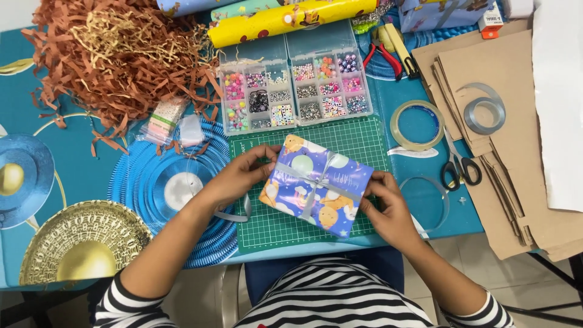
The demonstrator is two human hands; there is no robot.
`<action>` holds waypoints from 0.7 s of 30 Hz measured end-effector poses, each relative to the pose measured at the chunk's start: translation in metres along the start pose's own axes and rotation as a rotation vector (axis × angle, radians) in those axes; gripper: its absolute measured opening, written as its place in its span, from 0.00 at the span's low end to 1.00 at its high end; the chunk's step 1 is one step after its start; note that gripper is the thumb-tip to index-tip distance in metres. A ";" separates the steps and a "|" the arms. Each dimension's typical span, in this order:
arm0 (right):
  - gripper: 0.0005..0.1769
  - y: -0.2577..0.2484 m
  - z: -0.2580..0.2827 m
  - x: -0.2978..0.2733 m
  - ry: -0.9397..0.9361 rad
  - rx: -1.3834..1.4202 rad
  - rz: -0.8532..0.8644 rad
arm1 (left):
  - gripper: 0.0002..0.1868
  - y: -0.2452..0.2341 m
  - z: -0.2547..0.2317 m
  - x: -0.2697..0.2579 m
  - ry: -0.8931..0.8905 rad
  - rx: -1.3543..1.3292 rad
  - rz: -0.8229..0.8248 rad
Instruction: Measuring, cutting, and tying a decorative silver ribbon into a bow around a small gift box.
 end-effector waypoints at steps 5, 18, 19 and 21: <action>0.11 -0.018 0.017 0.024 -0.011 0.253 -0.037 | 0.04 0.006 0.031 -0.012 0.051 -0.119 -0.020; 0.11 -0.038 0.108 0.088 -0.406 0.124 0.617 | 0.05 0.002 -0.046 -0.073 1.049 0.668 -0.391; 0.11 -0.042 0.113 0.088 -0.405 0.124 0.615 | 0.05 -0.005 -0.051 -0.076 1.049 0.667 -0.389; 0.09 -0.045 0.123 0.081 -0.587 -0.203 0.808 | 0.08 0.000 -0.058 -0.093 1.460 1.187 -0.305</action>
Point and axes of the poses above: each hand's wrist, its own x-axis towards the middle knuckle, its own y-axis out of the palm, z = x × y, the point moved 3 cm from there along x, towards the middle knuckle, and after that the axes turned 13 degrees about x, right-handed, at the moved point
